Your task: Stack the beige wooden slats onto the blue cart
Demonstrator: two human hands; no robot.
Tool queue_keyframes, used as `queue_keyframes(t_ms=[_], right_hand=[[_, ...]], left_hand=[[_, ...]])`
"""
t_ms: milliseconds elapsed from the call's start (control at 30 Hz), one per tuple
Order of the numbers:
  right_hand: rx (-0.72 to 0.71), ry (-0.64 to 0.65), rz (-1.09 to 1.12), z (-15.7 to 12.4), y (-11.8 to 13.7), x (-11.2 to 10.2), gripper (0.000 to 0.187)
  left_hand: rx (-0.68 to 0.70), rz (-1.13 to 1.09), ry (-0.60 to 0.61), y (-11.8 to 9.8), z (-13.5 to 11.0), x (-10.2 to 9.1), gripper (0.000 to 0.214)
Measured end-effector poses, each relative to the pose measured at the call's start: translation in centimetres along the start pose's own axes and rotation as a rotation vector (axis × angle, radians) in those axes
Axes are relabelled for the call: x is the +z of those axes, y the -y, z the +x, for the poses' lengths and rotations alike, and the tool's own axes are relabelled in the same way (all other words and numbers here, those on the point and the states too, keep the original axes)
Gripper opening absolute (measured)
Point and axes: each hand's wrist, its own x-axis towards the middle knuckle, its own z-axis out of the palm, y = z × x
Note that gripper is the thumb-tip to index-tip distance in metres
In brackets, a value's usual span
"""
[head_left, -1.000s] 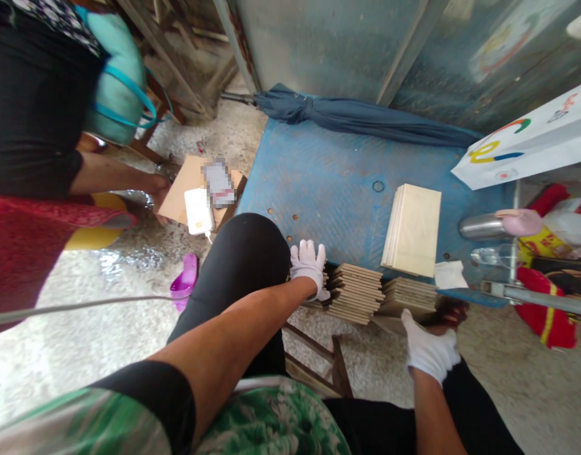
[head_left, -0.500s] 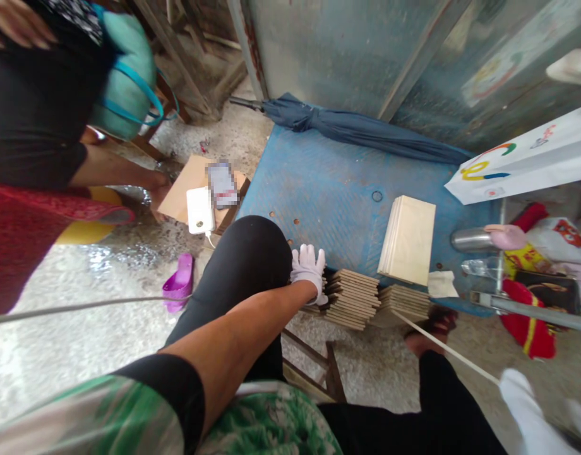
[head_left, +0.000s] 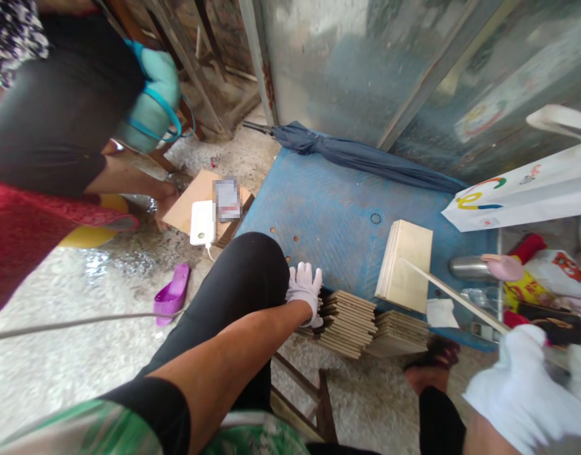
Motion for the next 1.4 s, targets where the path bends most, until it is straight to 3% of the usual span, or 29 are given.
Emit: queue_keyframes(t_ms=[100, 200, 333, 500, 667, 967, 1400], right_hand=[[-0.056, -0.126, 0.100, -1.2, 0.2, 1.7, 0.073], [-0.150, -0.015, 0.035, -3.2, -0.3, 1.0, 0.083], [-0.276, 0.082, -0.230, -6.7, -1.1, -0.3, 0.088], [-0.100, 0.211, -0.293, -10.2, -3.1, 0.6, 0.090], [-0.006, 0.352, -0.345, -9.9, -4.1, 3.1, 0.088], [0.167, 0.356, -0.429, -9.8, -4.3, 7.9, 0.096], [0.223, 0.470, -0.435, -9.4, -4.6, 8.2, 0.099]], left_hand=[[-0.028, -0.002, 0.026, -0.1, -0.1, -0.3, 0.121], [-0.026, 0.007, 0.046, -0.2, -0.6, -0.8, 0.121], [-0.012, 0.023, 0.045, -0.3, -1.1, -1.3, 0.128], [0.008, 0.043, 0.060, 0.0, -0.8, -0.8, 0.139], [0.036, 0.017, 0.010, 0.5, 0.2, 0.8, 0.144], [0.028, 0.041, 0.020, 0.4, 0.0, 0.8, 0.142], [0.024, 0.011, 0.017, 0.4, -0.1, 0.7, 0.143]])
